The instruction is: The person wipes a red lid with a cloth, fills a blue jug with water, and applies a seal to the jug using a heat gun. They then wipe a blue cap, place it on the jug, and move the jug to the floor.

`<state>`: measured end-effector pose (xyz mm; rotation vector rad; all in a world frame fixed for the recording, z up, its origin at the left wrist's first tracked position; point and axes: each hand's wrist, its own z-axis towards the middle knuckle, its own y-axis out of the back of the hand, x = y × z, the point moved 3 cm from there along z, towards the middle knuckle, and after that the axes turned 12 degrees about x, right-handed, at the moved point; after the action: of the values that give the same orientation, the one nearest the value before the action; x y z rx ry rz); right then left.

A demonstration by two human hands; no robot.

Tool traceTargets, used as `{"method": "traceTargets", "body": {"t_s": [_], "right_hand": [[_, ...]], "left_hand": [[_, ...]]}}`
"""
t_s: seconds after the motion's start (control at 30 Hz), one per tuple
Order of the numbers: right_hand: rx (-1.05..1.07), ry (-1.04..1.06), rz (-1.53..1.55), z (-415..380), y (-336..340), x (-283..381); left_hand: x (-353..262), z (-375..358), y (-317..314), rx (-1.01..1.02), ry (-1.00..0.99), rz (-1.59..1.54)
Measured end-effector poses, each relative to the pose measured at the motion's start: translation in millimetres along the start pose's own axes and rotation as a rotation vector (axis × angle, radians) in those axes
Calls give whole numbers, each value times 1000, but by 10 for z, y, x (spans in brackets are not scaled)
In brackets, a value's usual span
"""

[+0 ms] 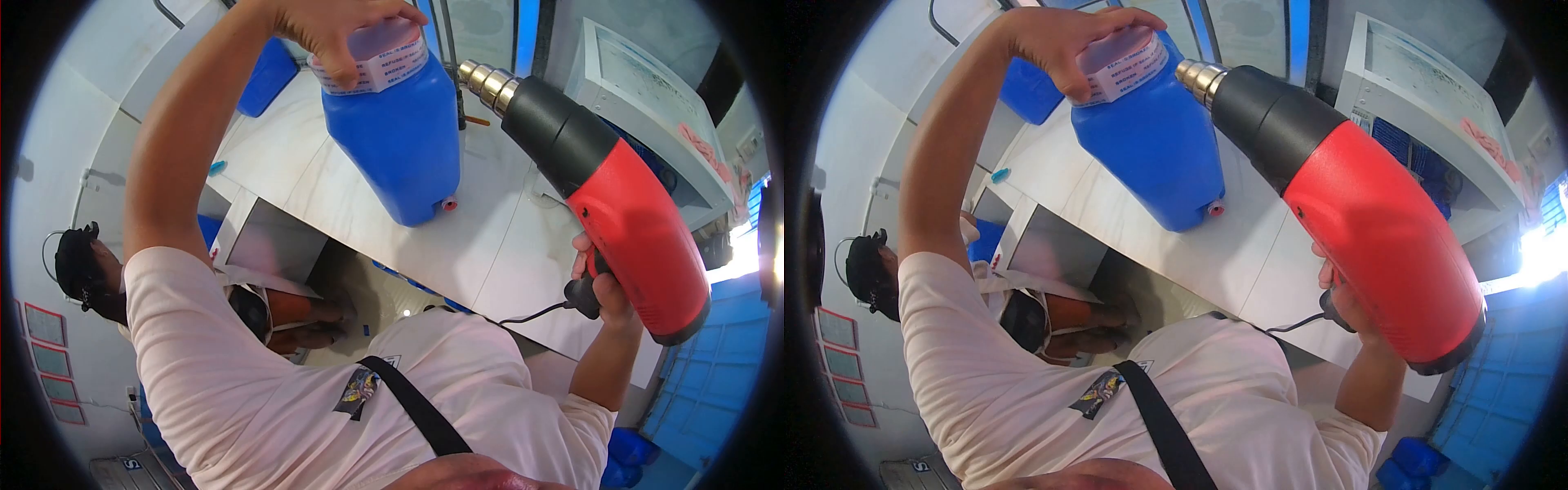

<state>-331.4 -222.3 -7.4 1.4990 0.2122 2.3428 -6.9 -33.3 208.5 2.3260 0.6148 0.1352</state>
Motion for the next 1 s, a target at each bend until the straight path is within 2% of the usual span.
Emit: {"method": "traceTargets", "body": {"t_s": [0.07, 0.1, 0.13, 0.17, 0.2, 0.27, 0.3, 0.37, 0.5, 0.57, 0.7, 0.8, 0.93, 1.0], "right_hand": [[-43, 99, 498, 55, -34, -35], [-43, 100, 497, -31, -12, -167], [-20, 33, 315, -190, 33, -389], [-1, -32, 131, -279, 51, -508], [-4, -33, 131, -207, 45, -386], [96, -41, -237, 54, -29, 21], [94, -41, -236, 142, -70, 93], [-35, 42, 150, 253, -90, 176], [21, 26, 107, 120, -68, -66], [-31, -45, 349, 92, -104, -178], [-28, -2, 263, 262, -29, 39], [-63, 10, 370, 281, 6, 34], [-44, -72, 362, 341, -95, 79], [-53, -113, 349, 442, -54, 107]], "left_hand": [[-24, -3, -46, -31, 25, -9], [-18, 5, -59, -62, 51, -19], [36, 26, -96, -62, 50, -18], [122, 37, -134, -156, 35, 21], [165, 46, -137, -246, 19, 59], [214, 69, -118, -243, -1, 54], [221, 79, -111, -243, -19, 48], [239, 106, -116, -260, -25, 83], [250, 113, -120, -272, -24, 60], [232, 117, -116, -257, -18, 50], [235, 119, -133, -264, -30, 15], [257, 135, -127, -246, -82, -44], [296, 142, -119, -245, -112, 29], [285, 129, -104, -278, -48, 28]]}}
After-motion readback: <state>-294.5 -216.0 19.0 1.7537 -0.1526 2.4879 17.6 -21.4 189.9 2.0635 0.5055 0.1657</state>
